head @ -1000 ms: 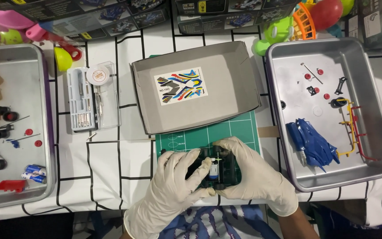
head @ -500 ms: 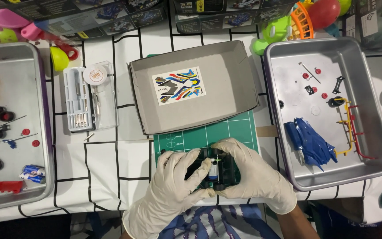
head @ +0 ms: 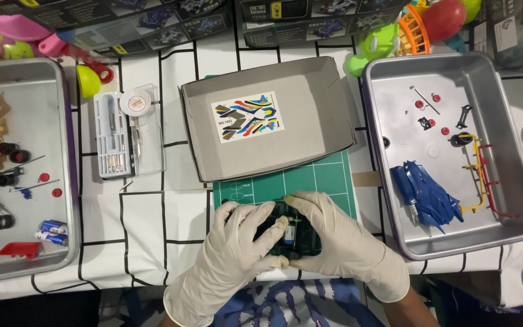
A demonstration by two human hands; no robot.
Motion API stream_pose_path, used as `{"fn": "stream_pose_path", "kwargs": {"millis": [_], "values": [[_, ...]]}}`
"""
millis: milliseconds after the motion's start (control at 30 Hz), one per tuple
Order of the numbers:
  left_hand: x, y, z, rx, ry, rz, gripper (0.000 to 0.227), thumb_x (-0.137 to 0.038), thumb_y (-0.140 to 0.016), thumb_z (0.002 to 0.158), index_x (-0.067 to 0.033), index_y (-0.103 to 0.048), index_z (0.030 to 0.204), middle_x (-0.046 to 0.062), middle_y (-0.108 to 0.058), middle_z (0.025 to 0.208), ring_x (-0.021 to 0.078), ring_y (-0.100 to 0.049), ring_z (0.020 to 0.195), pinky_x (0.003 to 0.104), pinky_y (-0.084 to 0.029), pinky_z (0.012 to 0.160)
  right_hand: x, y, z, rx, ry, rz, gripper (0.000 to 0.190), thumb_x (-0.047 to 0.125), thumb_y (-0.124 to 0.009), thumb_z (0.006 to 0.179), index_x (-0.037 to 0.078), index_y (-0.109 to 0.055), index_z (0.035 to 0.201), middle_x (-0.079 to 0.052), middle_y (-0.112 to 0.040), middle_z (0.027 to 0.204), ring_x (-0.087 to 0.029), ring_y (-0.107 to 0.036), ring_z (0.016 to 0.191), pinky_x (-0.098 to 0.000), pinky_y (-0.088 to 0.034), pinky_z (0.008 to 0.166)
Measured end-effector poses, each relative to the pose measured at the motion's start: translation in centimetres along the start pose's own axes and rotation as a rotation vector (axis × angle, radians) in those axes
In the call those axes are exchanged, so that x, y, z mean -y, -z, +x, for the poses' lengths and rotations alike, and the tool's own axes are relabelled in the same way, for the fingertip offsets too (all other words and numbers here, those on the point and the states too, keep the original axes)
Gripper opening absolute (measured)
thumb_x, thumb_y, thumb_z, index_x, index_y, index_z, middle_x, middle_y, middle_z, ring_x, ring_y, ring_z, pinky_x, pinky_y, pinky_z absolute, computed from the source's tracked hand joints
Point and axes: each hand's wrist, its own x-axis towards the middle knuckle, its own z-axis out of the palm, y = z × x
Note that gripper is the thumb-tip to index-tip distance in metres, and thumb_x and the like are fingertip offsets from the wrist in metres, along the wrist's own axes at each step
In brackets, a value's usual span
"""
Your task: The person assembles a model car chassis on a green cutting mat, using a screwdriver to tighten screws and attaching various plastic parts. They handle a battery, wheels, and other small components, organizing them in metal trays.
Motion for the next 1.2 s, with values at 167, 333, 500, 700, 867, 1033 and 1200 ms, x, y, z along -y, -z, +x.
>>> {"fn": "stream_pose_path", "kwargs": {"millis": [167,333,500,700,867,1033,1200], "values": [[0.1,0.1,0.4,-0.026,-0.004,0.063,0.086,-0.084,-0.085,0.057,-0.0228,-0.067,0.114,0.007,-0.069,0.122,0.0233,-0.063,0.097,0.044,-0.046,0.092,0.0,0.0,0.4,-0.010,-0.023,-0.115,0.100,0.057,-0.088,0.076,0.002,-0.043,0.146,-0.017,-0.054,0.133,-0.032,-0.056,0.119,-0.0443,-0.046,0.103],[0.1,-0.2,0.5,-0.019,-0.013,0.050,0.085,-0.081,-0.087,0.057,-0.0210,-0.067,0.114,0.009,-0.069,0.122,0.0245,-0.063,0.094,0.045,-0.046,0.091,-0.4,-0.2,0.4,-0.027,-0.022,-0.072,0.095,0.053,-0.088,0.077,0.001,-0.045,0.143,-0.017,-0.055,0.131,-0.031,-0.057,0.116,-0.0441,-0.046,0.103],[0.1,-0.4,0.6,-0.023,-0.006,0.065,0.087,-0.084,-0.087,0.052,-0.0229,-0.069,0.112,0.008,-0.071,0.121,0.0233,-0.065,0.095,0.044,-0.047,0.092,-0.8,-0.3,0.3,-0.009,-0.001,-0.019,0.093,0.052,-0.087,0.079,-0.001,-0.045,0.143,-0.018,-0.055,0.130,-0.032,-0.057,0.115,-0.0442,-0.049,0.101],[0.4,0.1,0.8,-0.032,-0.040,0.090,0.077,-0.086,-0.072,0.075,-0.0208,-0.067,0.117,0.010,-0.070,0.122,0.0235,-0.065,0.095,0.044,-0.048,0.095,0.1,0.1,0.2,-0.005,-0.028,-0.099,0.095,0.049,-0.088,0.081,-0.001,-0.041,0.147,-0.018,-0.052,0.135,-0.032,-0.055,0.119,-0.0417,-0.046,0.106],[0.1,0.9,0.9,0.019,0.011,0.113,0.082,-0.085,-0.053,0.083,-0.0157,-0.065,0.125,0.015,-0.064,0.135,0.0308,-0.063,0.114,0.054,-0.042,0.107,-0.8,-1.0,-0.9,-0.093,-0.015,-0.189,0.111,0.045,-0.094,0.076,-0.001,-0.030,0.155,-0.021,-0.049,0.141,-0.035,-0.053,0.128,-0.0454,-0.045,0.109],[-1.8,1.5,1.0,-0.184,0.079,0.116,0.066,-0.072,-0.038,0.098,-0.0160,-0.068,0.115,0.017,-0.068,0.129,0.0360,-0.064,0.120,0.057,-0.042,0.107,-1.2,-2.7,-2.6,-0.192,-0.238,-0.240,0.143,0.040,-0.106,0.054,0.002,-0.018,0.160,-0.024,-0.040,0.151,-0.037,-0.045,0.135,-0.0471,-0.041,0.114],[-5.1,1.5,0.6,-0.395,0.193,-0.107,0.068,-0.073,-0.056,0.089,-0.0073,-0.070,0.104,0.014,-0.073,0.106,0.0275,-0.070,0.091,0.042,-0.060,0.080,2.2,0.7,-4.6,-0.127,-0.336,-0.099,0.122,0.066,-0.081,0.075,0.009,-0.016,0.162,-0.022,-0.028,0.164,-0.039,-0.033,0.148,-0.0542,-0.040,0.112]]}}
